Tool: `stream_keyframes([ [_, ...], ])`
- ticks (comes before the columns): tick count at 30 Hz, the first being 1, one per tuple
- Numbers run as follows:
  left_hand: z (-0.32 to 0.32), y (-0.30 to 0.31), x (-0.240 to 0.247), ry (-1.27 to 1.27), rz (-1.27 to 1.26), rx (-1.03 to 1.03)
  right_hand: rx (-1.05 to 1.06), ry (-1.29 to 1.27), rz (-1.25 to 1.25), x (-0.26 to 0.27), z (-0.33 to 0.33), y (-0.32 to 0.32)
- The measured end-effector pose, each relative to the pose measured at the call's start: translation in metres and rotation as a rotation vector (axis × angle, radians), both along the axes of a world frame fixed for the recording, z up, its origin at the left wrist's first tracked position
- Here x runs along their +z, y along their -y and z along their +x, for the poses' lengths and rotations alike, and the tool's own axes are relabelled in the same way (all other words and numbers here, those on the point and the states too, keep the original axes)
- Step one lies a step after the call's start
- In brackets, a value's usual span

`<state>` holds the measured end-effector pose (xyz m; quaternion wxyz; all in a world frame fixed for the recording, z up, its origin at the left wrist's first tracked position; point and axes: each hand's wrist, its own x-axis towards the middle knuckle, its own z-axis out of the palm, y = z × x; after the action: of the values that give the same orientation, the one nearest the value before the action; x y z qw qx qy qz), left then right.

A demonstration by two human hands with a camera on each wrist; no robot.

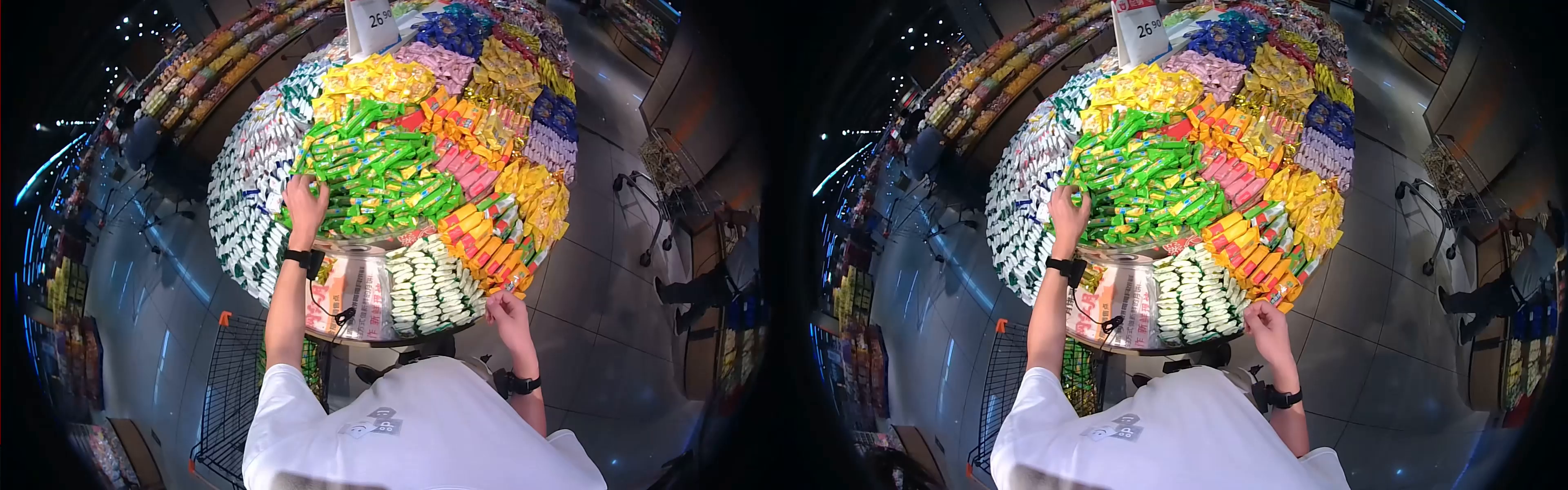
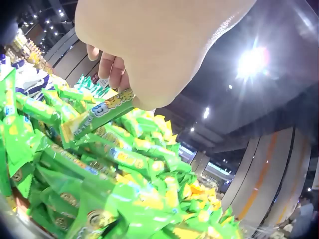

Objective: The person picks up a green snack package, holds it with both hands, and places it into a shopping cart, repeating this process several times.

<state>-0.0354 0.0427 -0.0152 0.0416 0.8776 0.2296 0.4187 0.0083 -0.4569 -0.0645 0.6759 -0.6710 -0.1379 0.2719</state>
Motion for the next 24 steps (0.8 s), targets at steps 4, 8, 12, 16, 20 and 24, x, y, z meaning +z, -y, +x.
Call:
stream_keyframes([
  [4, -0.034, 0.022, 0.048, 0.253, -0.24, -0.12, 0.082, -0.025, 0.033, -0.003, -0.013, -0.025],
  [8, -0.091, 0.035, 0.062, 0.436, -0.825, -0.374, 0.206, -0.047, 0.075, -0.001, -0.03, -0.062],
  [12, -0.153, 0.072, 0.062, 0.662, -1.368, -0.636, 0.361, -0.061, 0.079, 0.002, -0.05, -0.106],
  [16, -0.206, 0.108, 0.026, 0.643, -1.618, -0.618, 0.541, -0.052, 0.086, 0.012, -0.078, -0.158],
  [20, -0.25, 0.138, -0.021, 0.471, -1.578, -0.513, 0.742, -0.012, 0.072, 0.021, -0.105, -0.2],
  [24, -0.281, 0.163, -0.016, 0.158, -1.09, -0.309, 0.893, 0.022, 0.009, 0.029, -0.127, -0.229],
])
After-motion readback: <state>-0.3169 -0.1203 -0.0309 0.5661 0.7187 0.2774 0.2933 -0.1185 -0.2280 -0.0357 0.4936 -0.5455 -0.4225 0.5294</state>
